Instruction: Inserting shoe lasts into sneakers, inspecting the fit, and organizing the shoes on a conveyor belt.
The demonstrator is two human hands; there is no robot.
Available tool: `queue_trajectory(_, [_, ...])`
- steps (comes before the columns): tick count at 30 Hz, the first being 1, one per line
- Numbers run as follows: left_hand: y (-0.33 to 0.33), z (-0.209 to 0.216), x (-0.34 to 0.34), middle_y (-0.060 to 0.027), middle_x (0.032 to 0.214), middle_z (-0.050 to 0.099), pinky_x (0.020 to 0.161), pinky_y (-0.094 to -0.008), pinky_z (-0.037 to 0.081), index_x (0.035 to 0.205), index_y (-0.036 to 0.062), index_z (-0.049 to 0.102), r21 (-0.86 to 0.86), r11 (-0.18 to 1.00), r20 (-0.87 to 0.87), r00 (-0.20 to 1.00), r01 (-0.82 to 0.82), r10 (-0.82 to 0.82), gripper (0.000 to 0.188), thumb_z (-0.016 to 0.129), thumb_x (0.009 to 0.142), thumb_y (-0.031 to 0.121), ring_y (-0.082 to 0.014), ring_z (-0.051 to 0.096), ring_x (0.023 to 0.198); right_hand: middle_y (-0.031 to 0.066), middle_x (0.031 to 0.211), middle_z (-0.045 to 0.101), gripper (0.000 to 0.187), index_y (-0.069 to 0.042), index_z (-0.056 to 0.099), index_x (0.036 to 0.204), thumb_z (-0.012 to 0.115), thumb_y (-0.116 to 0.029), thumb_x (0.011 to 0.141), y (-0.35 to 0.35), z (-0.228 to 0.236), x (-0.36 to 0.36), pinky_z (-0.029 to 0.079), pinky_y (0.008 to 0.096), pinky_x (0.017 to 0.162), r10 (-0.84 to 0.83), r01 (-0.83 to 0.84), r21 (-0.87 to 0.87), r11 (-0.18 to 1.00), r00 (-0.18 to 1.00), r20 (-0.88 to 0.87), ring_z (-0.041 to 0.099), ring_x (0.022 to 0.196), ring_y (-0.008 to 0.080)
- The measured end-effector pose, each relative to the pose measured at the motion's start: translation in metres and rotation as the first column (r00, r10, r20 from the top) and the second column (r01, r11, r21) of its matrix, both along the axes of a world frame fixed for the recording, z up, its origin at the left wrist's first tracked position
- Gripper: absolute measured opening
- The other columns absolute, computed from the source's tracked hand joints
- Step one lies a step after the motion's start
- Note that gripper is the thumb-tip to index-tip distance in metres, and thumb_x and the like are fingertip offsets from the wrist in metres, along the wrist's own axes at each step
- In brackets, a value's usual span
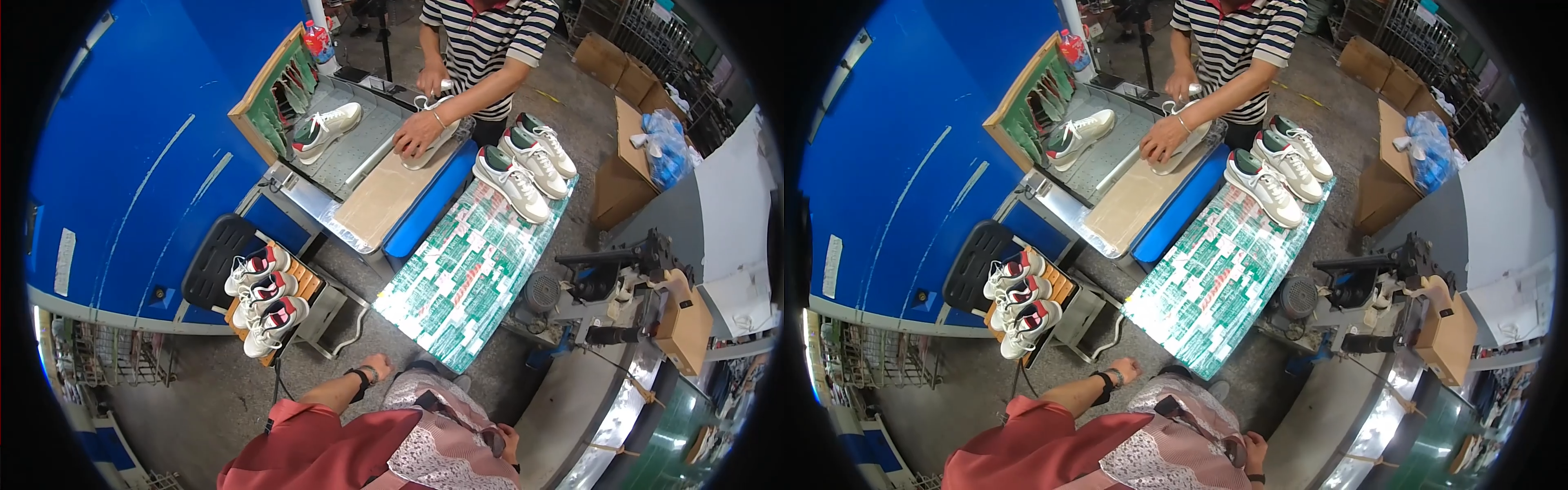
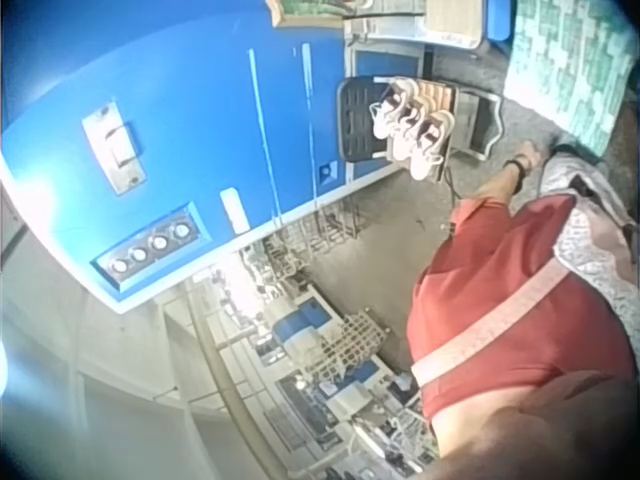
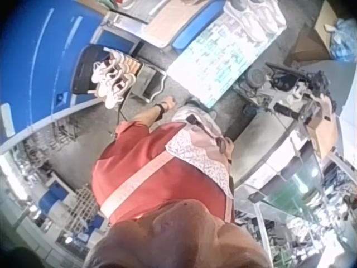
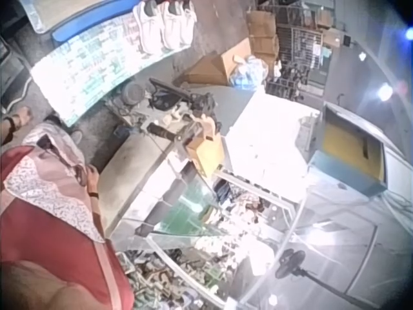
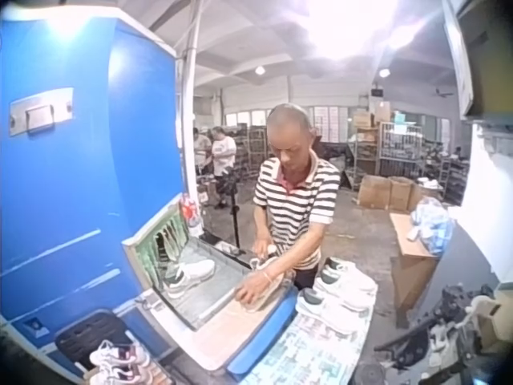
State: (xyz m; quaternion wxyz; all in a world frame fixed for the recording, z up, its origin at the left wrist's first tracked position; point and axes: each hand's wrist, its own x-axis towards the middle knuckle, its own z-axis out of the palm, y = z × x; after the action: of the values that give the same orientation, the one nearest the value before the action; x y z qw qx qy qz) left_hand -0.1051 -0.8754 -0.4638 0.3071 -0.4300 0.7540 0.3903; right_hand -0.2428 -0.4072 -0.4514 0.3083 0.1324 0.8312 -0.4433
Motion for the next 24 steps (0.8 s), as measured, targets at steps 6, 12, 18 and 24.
queue_trajectory(6, [-0.004,-0.006,0.004,-0.0193,0.109,0.074,0.093,-0.0446,0.053,0.108,0.0075,0.075,0.019,1.0,-0.038,0.999,0.012,-0.011,0.039,0.069,0.087,0.04,-0.0361,0.069,0.106,0.0169,0.094,0.075,0.032,0.007,0.073,0.107,0.077,-0.013,0.083,-0.011,0.012,0.003,0.056,0.0326,0.078,-0.001,0.001,-0.015,1.0,1.0,0.005,0.071,0.085,0.0225])
queue_trajectory(12, [-0.003,-0.01,0.006,-0.0186,0.106,0.075,0.09,-0.0435,0.054,0.106,0.007,0.075,0.002,1.0,-0.039,0.999,0.018,-0.018,0.037,0.069,0.089,0.039,-0.0348,0.07,0.102,0.0181,0.097,0.075,0.034,0.006,0.073,0.109,0.076,-0.014,0.083,-0.018,0.021,0.002,0.056,0.0331,0.078,0.009,-0.009,0.007,1.0,1.0,0.018,0.072,0.086,0.0229])
queue_trajectory(18, [-0.004,-0.001,0.002,-0.0198,0.114,0.072,0.096,-0.0447,0.053,0.11,0.0096,0.074,0.043,0.999,0.01,1.0,0.006,-0.006,0.039,0.067,0.086,0.039,-0.0367,0.068,0.109,0.0184,0.098,0.075,0.036,0.006,0.073,0.111,0.077,-0.016,0.082,-0.007,0.004,0.006,0.057,0.0336,0.079,-0.002,0.003,-0.01,1.0,0.999,0.034,0.072,0.088,0.0233])
queue_trajectory(24, [0.001,0.041,-0.028,-0.0188,0.104,0.073,0.089,-0.0484,0.053,0.106,0.0091,0.071,0.023,0.99,-0.242,0.961,0.141,-0.131,0.029,0.068,0.087,0.031,-0.0379,0.068,0.103,0.0173,0.098,0.075,0.037,0.006,0.072,0.111,0.077,-0.016,0.082,0.001,-0.009,0.005,0.057,0.0335,0.079,0.077,-0.077,0.013,0.997,0.997,0.002,0.072,0.087,0.0224])
